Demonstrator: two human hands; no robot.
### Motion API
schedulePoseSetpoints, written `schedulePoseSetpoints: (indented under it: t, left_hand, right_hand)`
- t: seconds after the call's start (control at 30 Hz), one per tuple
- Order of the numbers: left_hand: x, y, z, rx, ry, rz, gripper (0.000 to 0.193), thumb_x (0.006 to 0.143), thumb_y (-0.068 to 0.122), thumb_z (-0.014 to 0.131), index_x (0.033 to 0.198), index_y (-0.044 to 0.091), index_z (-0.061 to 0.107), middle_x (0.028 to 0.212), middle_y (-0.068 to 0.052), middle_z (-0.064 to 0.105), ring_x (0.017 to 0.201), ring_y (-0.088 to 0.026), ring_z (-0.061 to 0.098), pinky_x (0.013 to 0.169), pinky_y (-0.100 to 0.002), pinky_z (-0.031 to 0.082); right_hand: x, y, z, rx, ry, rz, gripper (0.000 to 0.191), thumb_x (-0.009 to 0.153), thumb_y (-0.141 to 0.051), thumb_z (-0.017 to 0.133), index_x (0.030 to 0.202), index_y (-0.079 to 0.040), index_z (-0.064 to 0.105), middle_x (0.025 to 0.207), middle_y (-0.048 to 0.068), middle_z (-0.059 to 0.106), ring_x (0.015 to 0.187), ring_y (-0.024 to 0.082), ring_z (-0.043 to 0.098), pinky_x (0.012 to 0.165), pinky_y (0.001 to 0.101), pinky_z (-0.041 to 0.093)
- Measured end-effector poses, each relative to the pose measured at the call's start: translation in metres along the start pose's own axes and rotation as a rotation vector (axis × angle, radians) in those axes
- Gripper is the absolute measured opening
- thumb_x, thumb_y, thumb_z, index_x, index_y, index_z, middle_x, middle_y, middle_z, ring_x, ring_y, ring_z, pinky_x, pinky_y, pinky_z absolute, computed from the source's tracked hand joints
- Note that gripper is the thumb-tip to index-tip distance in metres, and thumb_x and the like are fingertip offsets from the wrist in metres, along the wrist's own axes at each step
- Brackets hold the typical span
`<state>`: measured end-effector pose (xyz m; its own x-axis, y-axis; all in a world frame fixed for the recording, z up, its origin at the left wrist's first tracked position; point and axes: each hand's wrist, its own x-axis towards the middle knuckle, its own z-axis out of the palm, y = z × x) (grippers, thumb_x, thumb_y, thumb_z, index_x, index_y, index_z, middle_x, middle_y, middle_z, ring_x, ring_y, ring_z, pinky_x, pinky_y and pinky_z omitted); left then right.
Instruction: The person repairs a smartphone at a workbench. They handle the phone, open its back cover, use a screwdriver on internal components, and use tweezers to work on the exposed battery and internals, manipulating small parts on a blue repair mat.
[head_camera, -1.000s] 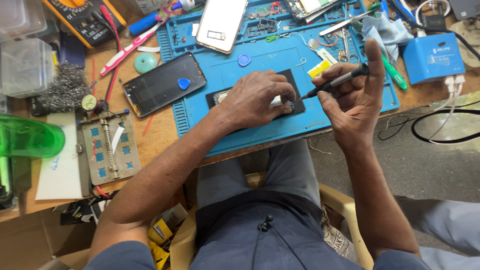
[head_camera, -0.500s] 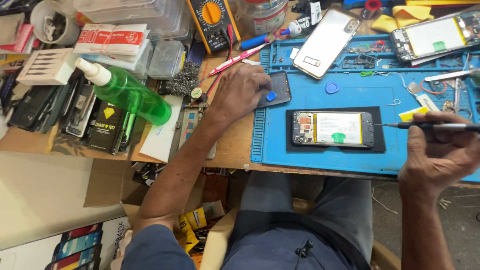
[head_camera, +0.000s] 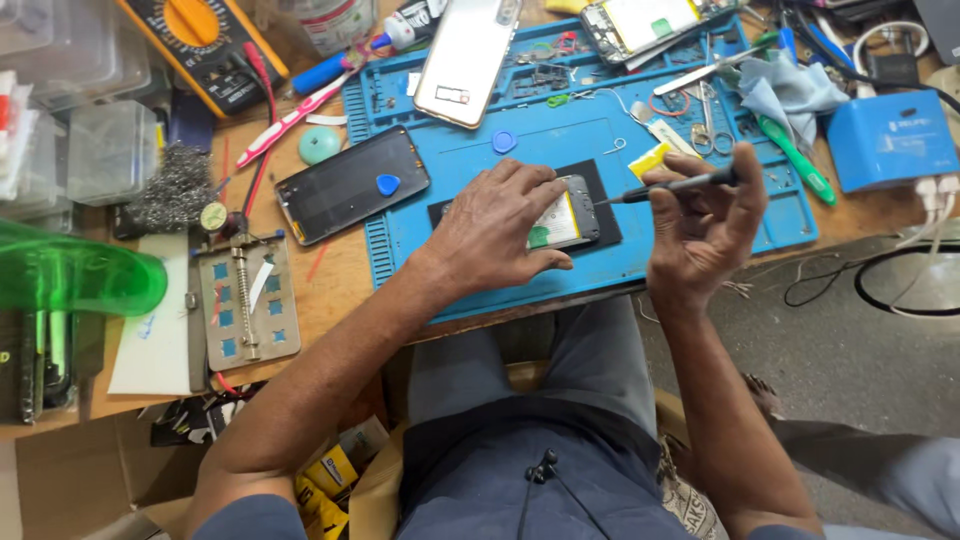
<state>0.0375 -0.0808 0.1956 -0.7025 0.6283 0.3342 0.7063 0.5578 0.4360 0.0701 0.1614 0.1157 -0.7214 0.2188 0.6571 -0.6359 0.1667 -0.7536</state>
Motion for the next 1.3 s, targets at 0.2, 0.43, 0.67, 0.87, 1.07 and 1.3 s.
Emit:
schedulePoseSetpoints:
  t: [0.2,0.43,0.67,0.87,1.07,1.3]
  left_hand:
    - [-0.001,-0.004,0.004,-0.001,0.002,-0.017,0.072,0.074,0.037,0.087,0.132,0.0,0.065,0.132,-0.013,0.063,0.123,-0.032,0.056,0.103,-0.046,0.049]
    - [-0.001,-0.011,0.011,0.03,-0.019,-0.056,0.073,0.073,0.04,0.087,0.132,0.002,0.065,0.133,-0.013,0.062,0.125,-0.031,0.054,0.103,-0.047,0.047]
    - [-0.004,-0.012,0.011,0.036,-0.017,-0.057,0.073,0.075,0.041,0.087,0.132,0.002,0.065,0.134,-0.013,0.061,0.125,-0.031,0.054,0.106,-0.047,0.047]
    - [-0.006,-0.009,0.011,0.04,-0.013,-0.055,0.073,0.073,0.04,0.087,0.132,0.002,0.065,0.132,-0.014,0.062,0.124,-0.031,0.054,0.105,-0.047,0.046]
    - [-0.009,-0.008,0.008,0.038,-0.007,-0.045,0.074,0.073,0.04,0.088,0.132,0.002,0.065,0.132,-0.013,0.062,0.12,-0.031,0.056,0.103,-0.047,0.048]
    - [-0.009,-0.009,0.012,0.038,0.008,-0.039,0.075,0.071,0.041,0.088,0.13,0.001,0.066,0.128,-0.014,0.063,0.115,-0.031,0.057,0.099,-0.047,0.049]
  right_hand:
    - [0.004,-0.004,0.006,-0.059,-0.059,-0.068,0.065,0.116,0.009,0.07,0.162,-0.011,0.029,0.135,0.021,0.066,0.11,0.021,0.069,0.104,0.0325,0.057]
    - [0.004,-0.005,0.008,-0.104,-0.088,-0.079,0.065,0.114,0.008,0.07,0.162,-0.011,0.029,0.134,0.02,0.066,0.113,0.022,0.073,0.103,0.0321,0.061]
    - [0.006,-0.007,0.01,-0.146,-0.103,-0.081,0.064,0.115,0.007,0.071,0.161,-0.01,0.03,0.133,0.019,0.067,0.113,0.022,0.073,0.102,0.0315,0.062]
    - [0.018,-0.03,0.021,-0.409,-0.105,-0.217,0.065,0.101,-0.001,0.088,0.151,-0.008,0.047,0.119,0.011,0.069,0.1,0.017,0.069,0.089,0.0292,0.06]
    - [0.039,-0.062,0.024,-0.56,-0.259,-0.232,0.062,0.095,-0.007,0.094,0.146,-0.008,0.058,0.116,0.01,0.07,0.092,0.016,0.069,0.081,0.0291,0.058]
    - [0.053,-0.074,0.024,-0.47,-0.444,-0.133,0.063,0.103,0.0,0.081,0.154,-0.01,0.046,0.116,0.011,0.072,0.101,0.018,0.074,0.093,0.0324,0.063]
